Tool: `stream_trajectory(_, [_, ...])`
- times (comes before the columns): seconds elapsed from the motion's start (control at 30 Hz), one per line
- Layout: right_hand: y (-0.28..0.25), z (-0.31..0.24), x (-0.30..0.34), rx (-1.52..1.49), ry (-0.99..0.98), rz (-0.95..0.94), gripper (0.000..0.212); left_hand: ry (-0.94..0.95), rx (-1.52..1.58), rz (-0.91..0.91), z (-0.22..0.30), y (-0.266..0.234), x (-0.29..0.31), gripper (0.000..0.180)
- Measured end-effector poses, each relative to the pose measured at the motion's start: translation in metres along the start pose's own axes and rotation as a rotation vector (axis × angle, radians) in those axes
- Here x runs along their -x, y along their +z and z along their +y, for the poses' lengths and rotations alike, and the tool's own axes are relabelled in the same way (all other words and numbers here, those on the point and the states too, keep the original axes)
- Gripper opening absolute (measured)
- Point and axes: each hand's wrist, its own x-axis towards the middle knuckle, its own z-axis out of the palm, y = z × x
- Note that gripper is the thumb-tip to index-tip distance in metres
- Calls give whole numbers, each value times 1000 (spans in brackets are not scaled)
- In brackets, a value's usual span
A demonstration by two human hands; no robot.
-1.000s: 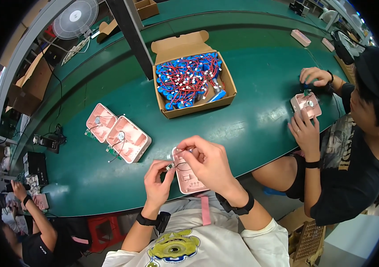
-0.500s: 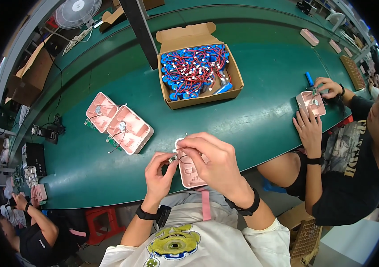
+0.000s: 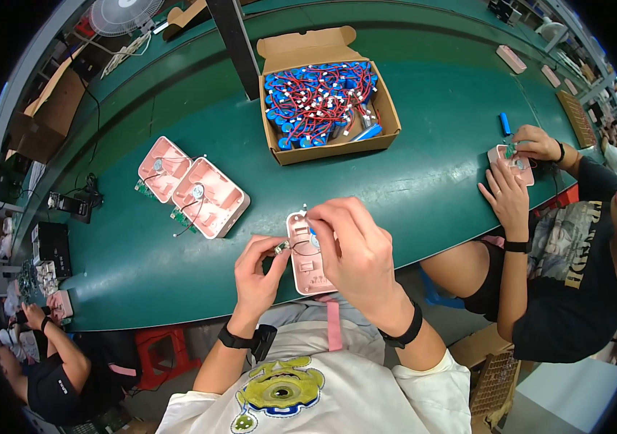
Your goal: The person assembles a device by picking up a battery from a box and placing it into a pink plastic housing. They then connect the battery wires to a circuit board, press the board and a small speaker into the housing, and set the completed assembly aside.
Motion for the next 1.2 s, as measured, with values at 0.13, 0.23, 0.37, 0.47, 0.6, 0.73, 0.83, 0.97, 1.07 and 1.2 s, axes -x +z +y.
stream_trajectory(0.13, [2,-6,3,52,47,-70,14,-11,5,-13,-2,-3,3,24])
stream_trajectory(0.23, [1,-11,8,48,78,-163,12,-18,8,-13,-4,-4,6,24])
stream_trajectory(0.37, [9,-16,20,100,127,-289,11,34,0,15,-6,0,4,26])
stream_trajectory(0.47, [20,-16,30,131,157,-341,11,101,-14,58,-9,3,4,27])
stream_trajectory(0.6, [30,-16,37,144,184,-366,10,134,-21,69,-12,1,8,29])
stream_trajectory(0.73, [33,-17,41,146,187,-372,8,137,-59,66,-9,0,12,31])
stream_trajectory(0.83, [35,-18,44,119,202,-359,7,179,-147,65,-5,-2,13,31])
stream_trajectory(0.97, [38,-16,47,122,169,-307,6,171,-182,83,-1,1,14,32])
stream_trajectory(1.07, [34,-20,41,97,307,-356,5,181,-169,98,0,6,12,33])
stream_trajectory(1.2, [27,-18,34,149,244,-326,5,215,-177,113,5,15,4,32])
